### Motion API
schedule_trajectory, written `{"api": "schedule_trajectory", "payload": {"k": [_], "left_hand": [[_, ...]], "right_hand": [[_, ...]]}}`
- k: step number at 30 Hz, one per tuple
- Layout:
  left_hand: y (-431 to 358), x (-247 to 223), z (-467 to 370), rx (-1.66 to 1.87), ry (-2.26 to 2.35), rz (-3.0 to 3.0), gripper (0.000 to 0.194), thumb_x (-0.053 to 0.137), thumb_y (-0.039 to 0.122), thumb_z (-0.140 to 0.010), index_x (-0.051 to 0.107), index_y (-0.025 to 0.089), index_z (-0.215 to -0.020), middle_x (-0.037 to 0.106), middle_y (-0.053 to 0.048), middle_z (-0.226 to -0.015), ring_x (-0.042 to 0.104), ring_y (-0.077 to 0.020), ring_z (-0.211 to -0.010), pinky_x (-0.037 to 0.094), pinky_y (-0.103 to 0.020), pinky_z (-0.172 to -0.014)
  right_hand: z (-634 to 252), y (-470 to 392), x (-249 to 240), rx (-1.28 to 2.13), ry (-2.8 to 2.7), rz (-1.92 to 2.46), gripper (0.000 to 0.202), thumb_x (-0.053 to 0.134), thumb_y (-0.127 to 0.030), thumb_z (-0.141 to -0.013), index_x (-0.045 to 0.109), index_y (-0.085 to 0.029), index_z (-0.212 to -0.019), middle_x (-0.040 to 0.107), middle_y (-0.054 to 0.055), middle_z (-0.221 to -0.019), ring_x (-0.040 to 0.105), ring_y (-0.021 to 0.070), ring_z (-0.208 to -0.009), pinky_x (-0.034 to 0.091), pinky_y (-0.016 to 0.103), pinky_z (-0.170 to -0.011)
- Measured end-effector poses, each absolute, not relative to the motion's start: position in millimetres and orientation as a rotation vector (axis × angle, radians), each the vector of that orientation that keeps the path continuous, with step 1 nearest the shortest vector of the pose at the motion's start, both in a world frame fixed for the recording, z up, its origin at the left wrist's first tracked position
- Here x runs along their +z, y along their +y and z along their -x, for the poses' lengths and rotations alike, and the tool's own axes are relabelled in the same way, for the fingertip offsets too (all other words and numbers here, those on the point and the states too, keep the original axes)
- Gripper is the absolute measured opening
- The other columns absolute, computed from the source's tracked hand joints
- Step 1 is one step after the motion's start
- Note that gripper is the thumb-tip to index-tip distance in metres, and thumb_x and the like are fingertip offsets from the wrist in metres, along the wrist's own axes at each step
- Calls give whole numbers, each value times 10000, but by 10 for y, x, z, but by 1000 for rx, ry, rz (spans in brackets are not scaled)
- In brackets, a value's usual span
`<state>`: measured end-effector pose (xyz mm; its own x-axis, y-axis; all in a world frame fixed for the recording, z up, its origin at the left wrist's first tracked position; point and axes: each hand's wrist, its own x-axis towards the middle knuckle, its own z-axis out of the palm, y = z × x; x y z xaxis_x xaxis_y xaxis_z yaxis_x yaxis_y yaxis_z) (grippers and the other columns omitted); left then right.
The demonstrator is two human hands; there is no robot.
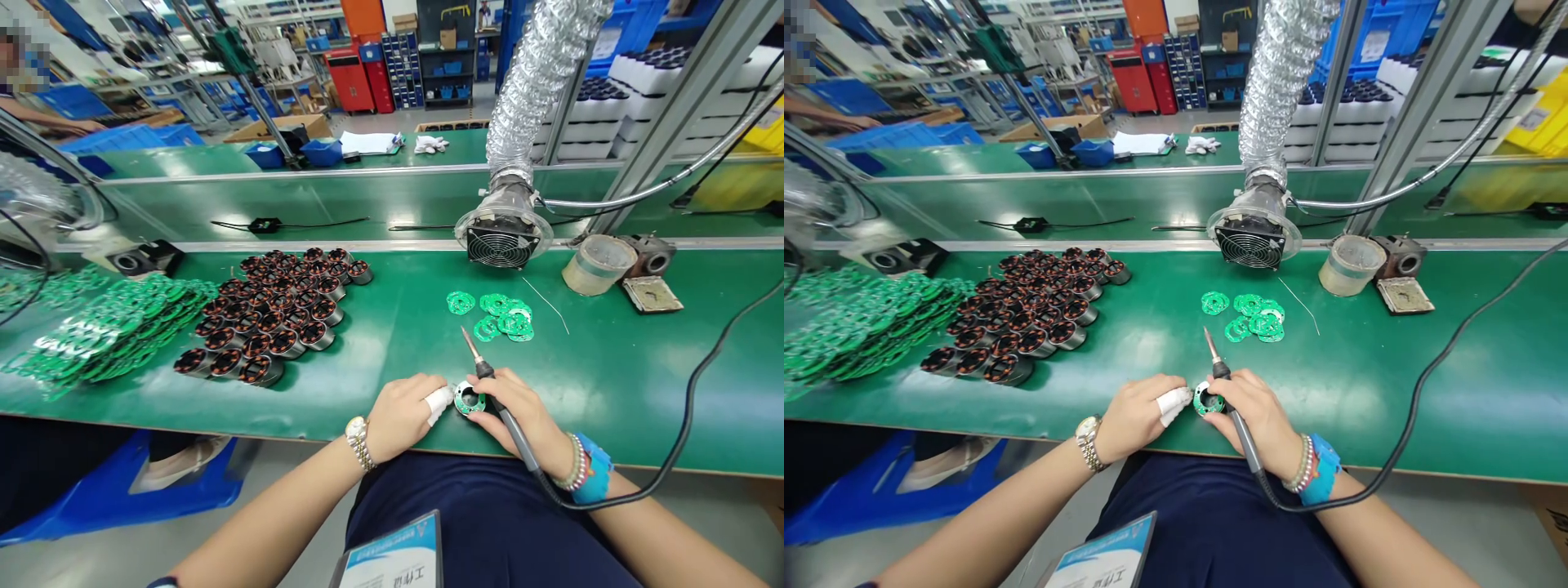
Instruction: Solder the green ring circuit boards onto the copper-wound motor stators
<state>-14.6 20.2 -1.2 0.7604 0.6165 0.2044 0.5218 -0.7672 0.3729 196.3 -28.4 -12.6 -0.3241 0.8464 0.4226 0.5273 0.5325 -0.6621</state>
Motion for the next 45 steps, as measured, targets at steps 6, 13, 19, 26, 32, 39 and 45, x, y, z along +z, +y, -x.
{"api": "schedule_trajectory", "payload": {"k": [6, 13, 19, 26, 32, 39, 45], "left_hand": [[184, 7, -95, 339, 1053, -1450, 173, 394, 251, -812, 448, 173, -667, 458, 25, -536, 473, -103, -454, 403, -203, -426], [228, -7, 89, 493, 996, -1625, 178, 600, 281, -765, 605, 164, -900, 612, -29, -765, 575, -127, -663, 487, -251, -629], [303, -63, 128, 610, 868, -2090, 132, 528, 230, -842, 631, 164, -793, 642, -42, -784, 591, -135, -734, 481, -253, -702], [292, -117, 178, 622, 799, -2512, 162, 466, 247, -882, 600, 183, -946, 647, -58, -897, 607, -143, -807, 488, -247, -721], [243, -90, 120, 522, 903, -2600, 199, 402, 234, -887, 591, 172, -874, 628, -63, -839, 584, -144, -692, 470, -246, -626], [135, 24, -45, 310, 1055, -1379, 281, 390, 364, -850, 449, 170, -655, 472, 17, -534, 468, -100, -438, 399, -207, -416], [222, -16, 131, 332, 935, -1240, 308, 607, 422, -749, 568, 118, -778, 572, -6, -633, 518, -72, -498, 439, -195, -499]], "right_hand": [[-1967, -293, -140, 532, -2010, 1112, 269, 595, -214, -820, 505, -210, -1073, 625, 65, -1058, 529, 184, -863, 472, 335, -761], [-1962, -286, -141, 532, -2002, 1108, 281, 592, -238, -823, 509, -208, -1090, 628, 65, -981, 525, 183, -807, 471, 332, -722], [-1963, -288, -140, 531, -2004, 1116, 280, 587, -245, -827, 510, -211, -1095, 628, 64, -959, 527, 183, -807, 477, 336, -722], [-1963, -282, -160, 514, -2010, 1120, 268, 594, -243, -823, 508, -207, -1074, 631, 69, -1007, 534, 181, -825, 477, 334, -739], [-1964, -286, -144, 507, -2009, 1116, 255, 587, -246, -826, 512, -208, -1067, 635, 66, -1013, 540, 174, -817, 477, 322, -732], [-1958, -291, -149, 495, -2010, 1115, 246, 569, -247, -836, 513, -208, -1072, 632, 79, -1019, 550, 183, -821, 484, 336, -725], [-1951, -293, -150, 522, -2002, 1125, 252, 580, -242, -829, 514, -204, -1070, 630, 74, -968, 540, 184, -801, 483, 333, -710]]}}
